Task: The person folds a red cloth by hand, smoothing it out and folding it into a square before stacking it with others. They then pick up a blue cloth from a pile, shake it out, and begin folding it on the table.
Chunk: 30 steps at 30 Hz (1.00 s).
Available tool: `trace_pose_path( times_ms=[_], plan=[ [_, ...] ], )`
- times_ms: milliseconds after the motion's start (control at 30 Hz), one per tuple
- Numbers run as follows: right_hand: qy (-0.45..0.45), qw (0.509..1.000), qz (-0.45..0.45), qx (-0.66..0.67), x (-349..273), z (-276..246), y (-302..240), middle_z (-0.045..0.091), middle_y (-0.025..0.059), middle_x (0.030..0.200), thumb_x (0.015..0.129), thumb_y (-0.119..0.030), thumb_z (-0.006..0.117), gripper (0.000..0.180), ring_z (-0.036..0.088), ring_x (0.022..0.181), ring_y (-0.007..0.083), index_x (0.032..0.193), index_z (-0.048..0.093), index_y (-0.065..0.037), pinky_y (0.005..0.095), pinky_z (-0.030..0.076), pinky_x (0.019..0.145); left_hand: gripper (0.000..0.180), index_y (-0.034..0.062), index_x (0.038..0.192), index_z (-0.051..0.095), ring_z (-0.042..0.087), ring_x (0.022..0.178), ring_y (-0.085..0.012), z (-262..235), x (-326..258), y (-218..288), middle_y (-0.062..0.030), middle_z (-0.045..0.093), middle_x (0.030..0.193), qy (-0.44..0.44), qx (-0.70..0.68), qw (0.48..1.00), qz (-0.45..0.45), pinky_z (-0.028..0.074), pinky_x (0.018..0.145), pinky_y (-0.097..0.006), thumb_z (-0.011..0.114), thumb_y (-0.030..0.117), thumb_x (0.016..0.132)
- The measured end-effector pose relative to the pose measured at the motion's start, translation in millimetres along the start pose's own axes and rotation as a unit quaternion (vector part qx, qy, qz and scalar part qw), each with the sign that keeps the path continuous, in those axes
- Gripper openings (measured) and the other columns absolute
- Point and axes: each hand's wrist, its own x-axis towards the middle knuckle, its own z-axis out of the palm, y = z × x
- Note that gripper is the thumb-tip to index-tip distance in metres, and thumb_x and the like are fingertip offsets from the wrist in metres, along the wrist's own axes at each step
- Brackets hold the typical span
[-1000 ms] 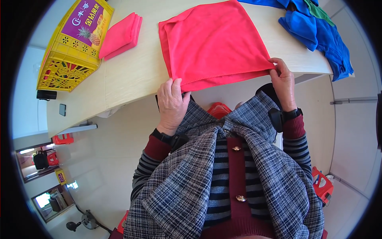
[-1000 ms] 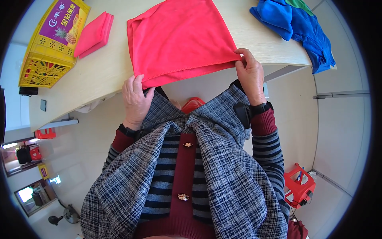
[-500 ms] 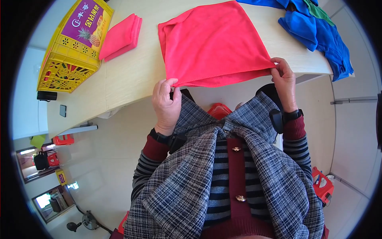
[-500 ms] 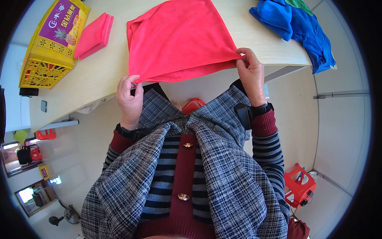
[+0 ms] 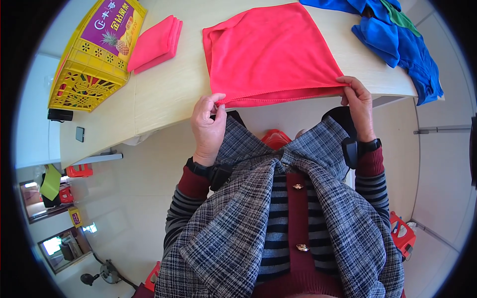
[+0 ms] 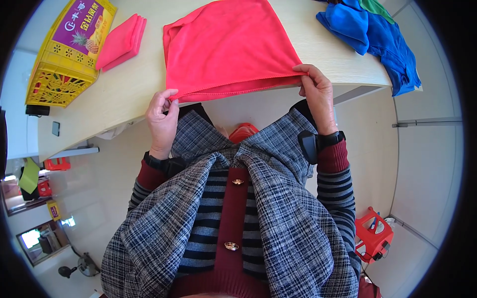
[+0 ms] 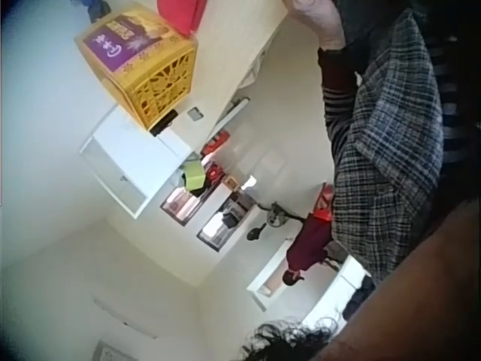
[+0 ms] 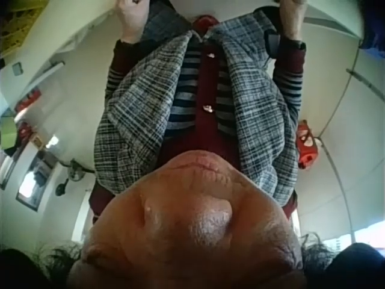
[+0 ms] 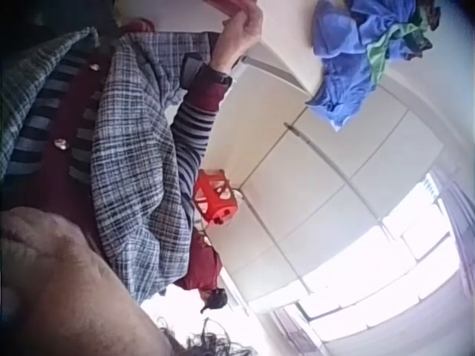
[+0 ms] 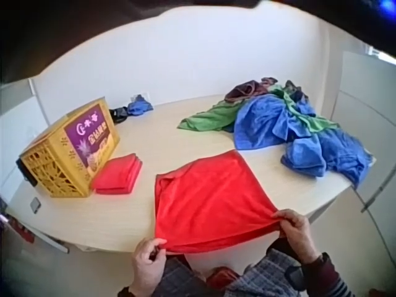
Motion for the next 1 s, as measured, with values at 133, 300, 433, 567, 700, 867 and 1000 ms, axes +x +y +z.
trace_pose_path(
  times_ms=[133, 300, 433, 567, 700, 867, 1000],
  plan=[
    [-0.008, 0.999, 0.017, 0.046, 2, -1, -1, 0.058, -0.0037, 0.078, 0.103, -0.005, 0.049, 0.027, 0.05, 0.067, 0.0026, 0.119, 0.072, -0.007, 0.0175, 0.041, 0.065, 0.026, 0.0025, 0.103, 0.068, 0.054, 0.067, -0.0149, 2, 1, -3, -0.0058, 0.063, 0.087, 0.001, -0.004, 1.0, -0.021, 0.048, 0.065, -0.029, 0.067, -0.013, 0.082],
    [-0.024, 0.998, 0.03, 0.054, 3, -7, 0, 0.06, -0.0023, 0.082, 0.104, -0.007, 0.049, 0.027, 0.053, 0.071, 0.0037, 0.121, 0.07, -0.006, 0.0183, 0.044, 0.069, 0.023, 0.002, 0.101, 0.068, 0.054, 0.066, -0.0146, 3, 5, -4, -0.0056, 0.062, 0.085, 0.003, -0.013, 0.999, -0.029, 0.048, 0.065, -0.029, 0.067, -0.012, 0.083],
    [-0.067, 0.991, 0.042, 0.106, 6, -7, -14, 0.063, -0.0006, 0.088, 0.103, -0.005, 0.051, 0.028, 0.057, 0.076, 0.0055, 0.124, 0.068, -0.005, 0.0195, 0.047, 0.075, 0.02, 0.0011, 0.1, 0.067, 0.055, 0.066, -0.0149, -5, 15, -2, -0.0062, 0.063, 0.086, 0.0, -0.024, 0.999, -0.034, 0.048, 0.065, -0.029, 0.066, -0.011, 0.084],
    [-0.072, 0.996, -0.017, 0.044, 19, -8, -34, 0.064, 0.0005, 0.093, 0.101, -0.002, 0.053, 0.029, 0.059, 0.08, 0.0067, 0.126, 0.067, -0.004, 0.0209, 0.049, 0.08, 0.017, 0.0006, 0.099, 0.067, 0.056, 0.067, -0.0153, -20, 46, 8, -0.0071, 0.063, 0.086, 0.017, 0.001, 1.0, 0.02, 0.048, 0.064, -0.029, 0.065, -0.01, 0.086],
    [-0.071, 0.992, -0.095, -0.047, 52, -26, -62, 0.065, 0.0006, 0.093, 0.1, 0.001, 0.055, 0.028, 0.059, 0.083, 0.0068, 0.125, 0.067, -0.003, 0.0212, 0.049, 0.08, 0.014, 0.0002, 0.1, 0.067, 0.056, 0.069, -0.0133, -40, 95, 32, -0.0062, 0.063, 0.087, 0.036, -0.018, 0.996, 0.083, 0.047, 0.064, -0.027, 0.066, -0.007, 0.088],
    [-0.076, 0.964, -0.235, -0.1, 85, -65, -131, 0.064, 0.0003, 0.09, 0.105, -0.009, 0.058, 0.022, 0.058, 0.081, 0.0062, 0.123, 0.07, -0.006, 0.0207, 0.048, 0.073, 0.011, -0.0005, 0.103, 0.068, 0.053, 0.068, -0.0077, -79, 158, 79, -0.0012, 0.062, 0.079, 0.06, -0.052, 0.987, 0.137, 0.045, 0.062, -0.025, 0.068, -0.001, 0.092],
    [0.009, 0.906, -0.395, -0.152, 87, -85, -198, 0.063, -0.0023, 0.088, 0.107, -0.019, 0.058, 0.023, 0.057, 0.078, 0.0053, 0.124, 0.072, -0.011, 0.0192, 0.046, 0.07, 0.015, 0.0012, 0.112, 0.07, 0.057, 0.078, -0.0053, -109, 193, 111, 0.002, 0.065, 0.092, 0.086, -0.106, 0.976, 0.167, 0.048, 0.071, -0.022, 0.068, 0.004, 0.097]
  ],
)
